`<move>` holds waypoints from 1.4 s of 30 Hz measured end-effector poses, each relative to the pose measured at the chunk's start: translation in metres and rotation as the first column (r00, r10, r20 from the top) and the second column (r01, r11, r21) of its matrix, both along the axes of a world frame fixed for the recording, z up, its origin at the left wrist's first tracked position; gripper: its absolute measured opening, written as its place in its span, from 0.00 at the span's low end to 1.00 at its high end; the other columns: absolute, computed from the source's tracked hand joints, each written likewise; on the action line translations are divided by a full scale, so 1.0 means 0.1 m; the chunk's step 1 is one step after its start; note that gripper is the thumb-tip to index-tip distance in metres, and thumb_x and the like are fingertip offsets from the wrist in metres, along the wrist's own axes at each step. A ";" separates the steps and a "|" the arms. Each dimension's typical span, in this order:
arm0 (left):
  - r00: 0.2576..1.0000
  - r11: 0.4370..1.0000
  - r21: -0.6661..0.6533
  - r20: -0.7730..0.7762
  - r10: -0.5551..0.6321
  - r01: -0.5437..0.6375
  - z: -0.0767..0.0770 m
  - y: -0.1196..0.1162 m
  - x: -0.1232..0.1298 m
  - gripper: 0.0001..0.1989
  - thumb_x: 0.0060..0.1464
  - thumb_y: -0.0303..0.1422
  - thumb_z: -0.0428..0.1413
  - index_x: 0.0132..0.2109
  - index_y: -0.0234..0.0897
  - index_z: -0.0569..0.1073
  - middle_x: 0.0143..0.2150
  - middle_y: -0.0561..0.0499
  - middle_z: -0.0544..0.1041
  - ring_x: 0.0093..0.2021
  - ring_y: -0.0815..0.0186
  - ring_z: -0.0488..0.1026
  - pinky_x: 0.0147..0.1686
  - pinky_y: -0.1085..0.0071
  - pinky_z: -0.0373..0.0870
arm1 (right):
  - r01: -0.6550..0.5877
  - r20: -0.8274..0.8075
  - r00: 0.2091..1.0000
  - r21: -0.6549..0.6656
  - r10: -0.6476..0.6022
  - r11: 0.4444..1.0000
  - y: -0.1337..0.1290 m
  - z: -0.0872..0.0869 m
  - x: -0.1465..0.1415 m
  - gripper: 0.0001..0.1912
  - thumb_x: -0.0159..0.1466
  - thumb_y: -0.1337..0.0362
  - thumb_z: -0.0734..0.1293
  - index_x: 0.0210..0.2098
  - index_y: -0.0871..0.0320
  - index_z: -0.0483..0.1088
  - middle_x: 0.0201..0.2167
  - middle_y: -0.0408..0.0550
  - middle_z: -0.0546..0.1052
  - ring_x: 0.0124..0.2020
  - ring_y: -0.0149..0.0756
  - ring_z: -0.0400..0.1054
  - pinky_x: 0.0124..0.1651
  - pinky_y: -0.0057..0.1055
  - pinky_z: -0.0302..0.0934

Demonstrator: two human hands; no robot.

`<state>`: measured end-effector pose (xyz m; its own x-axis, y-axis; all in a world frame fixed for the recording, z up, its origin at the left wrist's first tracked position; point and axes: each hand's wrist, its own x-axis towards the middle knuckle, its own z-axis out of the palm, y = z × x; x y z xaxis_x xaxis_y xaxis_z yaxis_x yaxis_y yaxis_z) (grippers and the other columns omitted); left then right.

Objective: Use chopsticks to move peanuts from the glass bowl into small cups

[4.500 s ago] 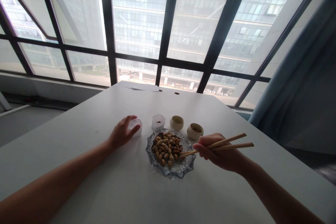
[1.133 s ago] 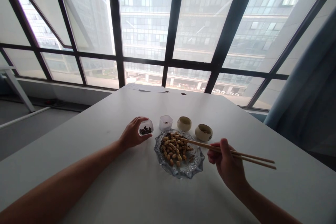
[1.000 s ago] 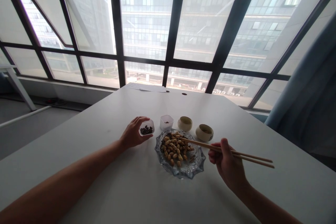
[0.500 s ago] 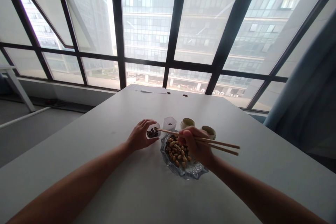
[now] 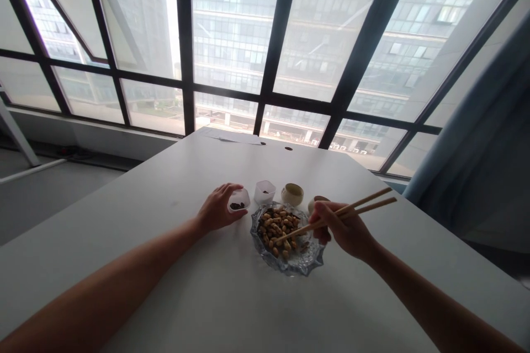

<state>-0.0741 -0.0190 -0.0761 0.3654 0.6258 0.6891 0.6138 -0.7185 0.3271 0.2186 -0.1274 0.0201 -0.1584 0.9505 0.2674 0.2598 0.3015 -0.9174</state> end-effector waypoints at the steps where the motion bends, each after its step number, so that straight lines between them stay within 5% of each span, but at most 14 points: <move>1: 1.000 1.000 -0.004 -0.001 0.005 -0.005 0.00 0.00 0.00 0.27 0.49 0.40 0.64 0.55 0.41 0.68 0.52 0.42 0.76 0.51 0.51 0.75 0.51 0.54 0.73 | -0.044 0.035 0.998 -0.058 0.046 0.997 -0.05 0.00 0.03 0.28 0.58 0.38 0.68 0.22 0.59 0.73 0.12 0.45 0.73 0.11 0.30 0.65 0.13 0.24 0.57; 5: 1.000 1.000 -0.005 0.003 0.010 -0.010 0.00 0.00 0.00 0.26 0.50 0.41 0.63 0.54 0.40 0.68 0.51 0.42 0.77 0.51 0.51 0.76 0.51 0.54 0.73 | -0.133 0.143 0.978 -0.137 0.153 0.982 -0.13 -0.05 0.08 0.25 0.61 0.43 0.68 0.24 0.60 0.75 0.15 0.45 0.75 0.14 0.30 0.68 0.15 0.23 0.60; 11: 1.000 1.000 -0.002 0.020 0.010 -0.010 0.01 -0.01 0.01 0.25 0.50 0.41 0.63 0.53 0.40 0.68 0.49 0.43 0.77 0.49 0.54 0.76 0.50 0.55 0.74 | -0.017 0.173 0.985 0.042 0.009 0.999 -0.07 0.09 0.28 0.25 0.59 0.43 0.70 0.22 0.59 0.75 0.15 0.46 0.75 0.14 0.32 0.68 0.15 0.25 0.62; 16: 1.000 1.000 -0.006 0.011 0.004 -0.004 0.01 -0.01 0.00 0.24 0.50 0.41 0.63 0.53 0.41 0.68 0.49 0.43 0.77 0.49 0.54 0.76 0.49 0.56 0.74 | -0.114 0.261 0.955 -0.109 0.139 0.988 -0.13 0.22 0.47 0.24 0.61 0.45 0.69 0.24 0.60 0.76 0.15 0.46 0.75 0.13 0.31 0.68 0.14 0.23 0.61; 27: 1.000 1.000 0.004 0.001 0.000 0.000 0.01 0.00 0.00 0.24 0.50 0.41 0.63 0.53 0.40 0.68 0.49 0.42 0.77 0.48 0.53 0.77 0.48 0.56 0.74 | -0.013 0.332 0.943 0.094 -0.019 0.995 -0.10 0.16 0.54 0.25 0.63 0.44 0.67 0.25 0.60 0.76 0.16 0.47 0.76 0.15 0.33 0.71 0.16 0.25 0.66; 33: 1.000 1.000 -0.017 0.018 0.001 -0.001 0.00 0.00 0.00 0.24 0.50 0.42 0.62 0.52 0.40 0.69 0.49 0.43 0.78 0.48 0.53 0.77 0.48 0.55 0.74 | -0.087 0.438 0.898 0.066 0.050 0.994 -0.24 0.16 0.50 0.23 0.66 0.48 0.66 0.25 0.59 0.75 0.17 0.47 0.77 0.16 0.33 0.72 0.16 0.25 0.66; 42: 1.000 1.000 0.006 -0.002 0.005 -0.005 0.01 0.00 0.00 0.24 0.50 0.41 0.63 0.52 0.39 0.68 0.48 0.43 0.77 0.48 0.54 0.77 0.49 0.57 0.74 | -0.028 0.466 0.885 0.041 0.006 0.999 -0.28 0.04 0.43 0.26 0.67 0.44 0.62 0.26 0.59 0.71 0.19 0.47 0.76 0.18 0.32 0.72 0.19 0.25 0.66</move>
<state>-0.0744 -0.0193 -0.0753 0.3639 0.6234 0.6920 0.6179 -0.7175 0.3214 0.2619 -0.1552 0.0243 -0.2911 0.9352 0.2015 0.6481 0.3477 -0.6776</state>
